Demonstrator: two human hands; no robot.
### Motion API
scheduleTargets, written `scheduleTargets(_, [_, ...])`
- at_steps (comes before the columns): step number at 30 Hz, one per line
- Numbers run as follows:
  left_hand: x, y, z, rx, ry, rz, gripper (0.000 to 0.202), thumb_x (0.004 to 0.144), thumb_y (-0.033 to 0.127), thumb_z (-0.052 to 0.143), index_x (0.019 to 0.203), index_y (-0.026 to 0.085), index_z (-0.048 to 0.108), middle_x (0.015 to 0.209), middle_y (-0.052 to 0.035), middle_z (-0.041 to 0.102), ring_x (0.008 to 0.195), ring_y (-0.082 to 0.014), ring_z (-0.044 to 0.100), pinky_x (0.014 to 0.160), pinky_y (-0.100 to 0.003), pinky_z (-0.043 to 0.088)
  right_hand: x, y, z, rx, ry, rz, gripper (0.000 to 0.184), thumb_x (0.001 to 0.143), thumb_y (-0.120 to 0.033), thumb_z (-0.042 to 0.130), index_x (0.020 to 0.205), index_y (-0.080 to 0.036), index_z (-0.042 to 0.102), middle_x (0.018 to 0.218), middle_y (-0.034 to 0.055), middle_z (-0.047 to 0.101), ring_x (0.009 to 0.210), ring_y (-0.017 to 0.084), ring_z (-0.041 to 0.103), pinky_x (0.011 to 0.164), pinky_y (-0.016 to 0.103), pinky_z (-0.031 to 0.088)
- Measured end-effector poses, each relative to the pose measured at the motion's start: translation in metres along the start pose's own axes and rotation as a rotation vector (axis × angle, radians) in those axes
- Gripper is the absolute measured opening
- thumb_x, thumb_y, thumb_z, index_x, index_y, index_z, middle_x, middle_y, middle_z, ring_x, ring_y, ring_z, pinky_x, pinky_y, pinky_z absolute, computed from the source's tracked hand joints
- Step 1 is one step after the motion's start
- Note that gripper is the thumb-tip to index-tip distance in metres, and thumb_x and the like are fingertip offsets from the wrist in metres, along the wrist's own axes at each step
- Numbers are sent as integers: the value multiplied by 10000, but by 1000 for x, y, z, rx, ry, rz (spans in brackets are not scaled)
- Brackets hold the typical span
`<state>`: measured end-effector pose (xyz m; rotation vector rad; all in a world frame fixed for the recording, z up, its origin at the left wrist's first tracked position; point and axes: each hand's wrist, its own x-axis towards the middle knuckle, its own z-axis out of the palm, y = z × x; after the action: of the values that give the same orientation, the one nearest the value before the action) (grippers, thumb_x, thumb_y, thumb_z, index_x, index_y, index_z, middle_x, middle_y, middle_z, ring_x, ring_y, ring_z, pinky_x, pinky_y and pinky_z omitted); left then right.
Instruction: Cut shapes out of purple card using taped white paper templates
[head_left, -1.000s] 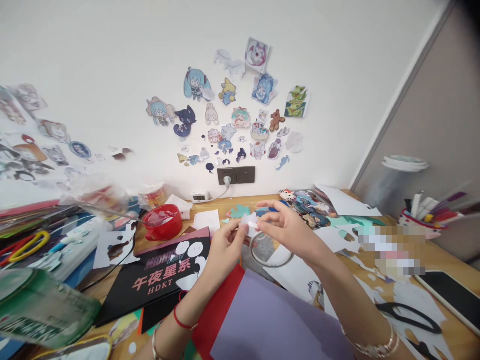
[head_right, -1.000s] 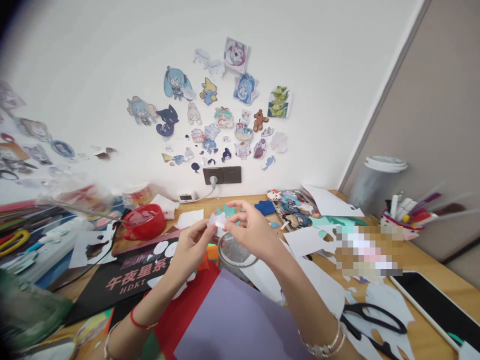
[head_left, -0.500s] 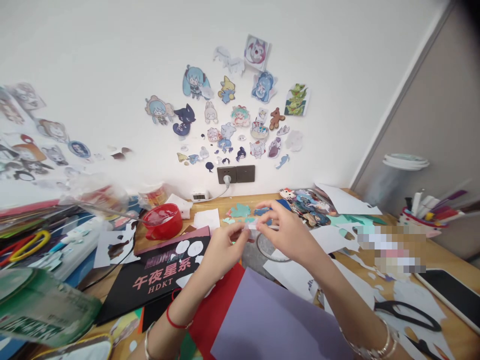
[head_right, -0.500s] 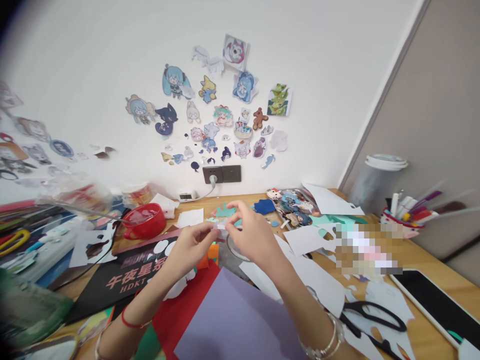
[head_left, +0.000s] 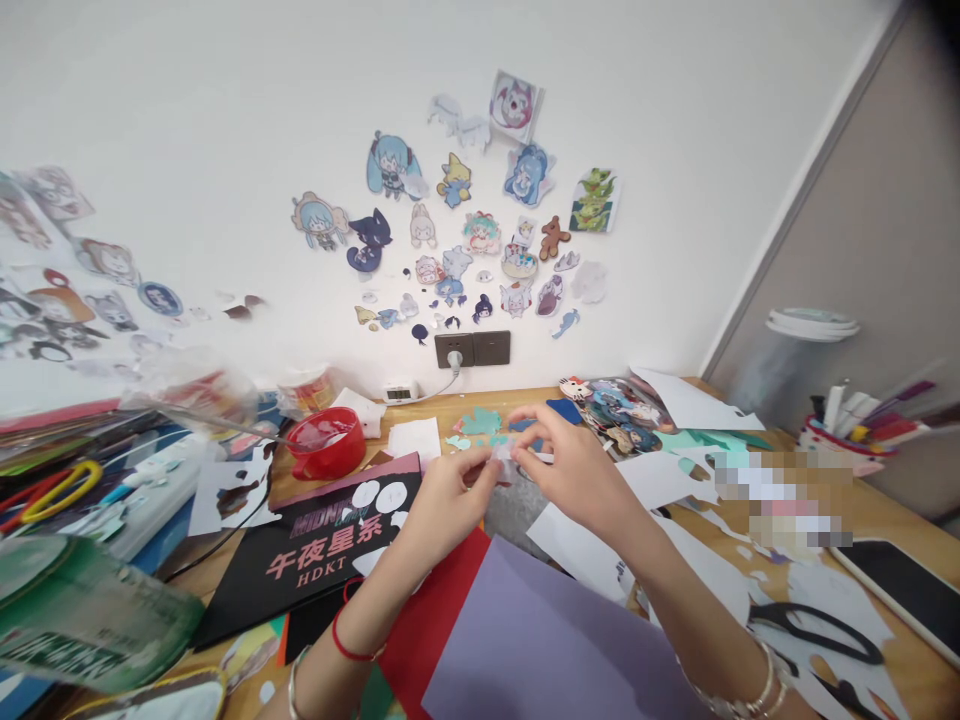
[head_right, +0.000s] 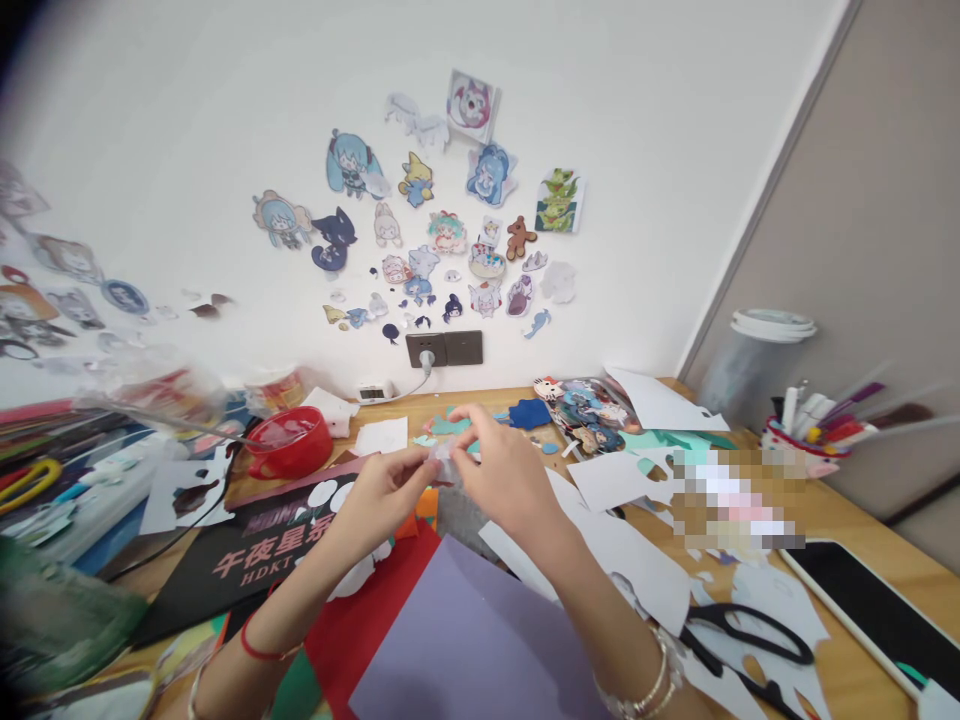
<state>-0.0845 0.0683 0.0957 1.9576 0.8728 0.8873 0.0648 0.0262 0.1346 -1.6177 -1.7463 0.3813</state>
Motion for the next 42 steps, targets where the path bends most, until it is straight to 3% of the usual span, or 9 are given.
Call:
scheduleTargets(6, [-1,5,2,59,14,38,287,871,360,493,732,128,590,635,24,559,601,-122,535,567,-248,410,0,-2,2,-62,13,8,262,780,-144,497,1019,-248,520,819,-37,669,780,175,593,675,279,383])
scheduleTargets(12, [-2,2,5,163,152,85,406,898,368,433,557,147,449,508,61,326,491,-93,382,482,-224,277,-3,-5,5,-74,23,1,229,802,-183,504,1019,-255,507,825,-44,672,718,167,591,606,270,353])
scheduleTargets(21, [-6,4,6,155,215,134,356,896,339,443,597,148,479,545,50,376,536,-104,401,513,-231,307,-1,-2,-3,37,39,21,113,791,-213,541,900,-221,568,888,-3,668,840,165,610,728,286,423])
scheduleTargets(29, [-4,6,3,-9,205,117,245,885,308,472,787,129,606,710,0,579,693,-137,541,632,-255,410,-4,-5,-9,-45,33,-21,118,812,-268,548,739,-220,628,828,-14,672,803,173,595,718,294,405])
scheduleTargets(32, [-2,4,5,-67,192,103,232,878,314,487,799,128,600,715,0,579,696,-134,554,636,-259,428,-5,-6,-9,-82,34,-61,100,806,-214,543,763,-204,632,851,-5,660,789,161,587,682,278,398])
scheduleTargets(36, [0,-4,6,-75,175,82,303,863,354,512,666,127,546,606,34,499,570,-106,493,538,-236,389,-5,-7,-7,-110,22,-113,111,804,-170,539,774,-191,644,868,9,644,784,151,578,657,265,391])
scheduleTargets(42, [-2,-4,7,-68,241,69,316,856,344,523,619,136,498,577,48,434,551,-101,442,535,-235,352,-3,-6,-3,-123,33,-86,114,820,-200,546,793,-186,656,866,13,627,795,154,575,693,278,395])
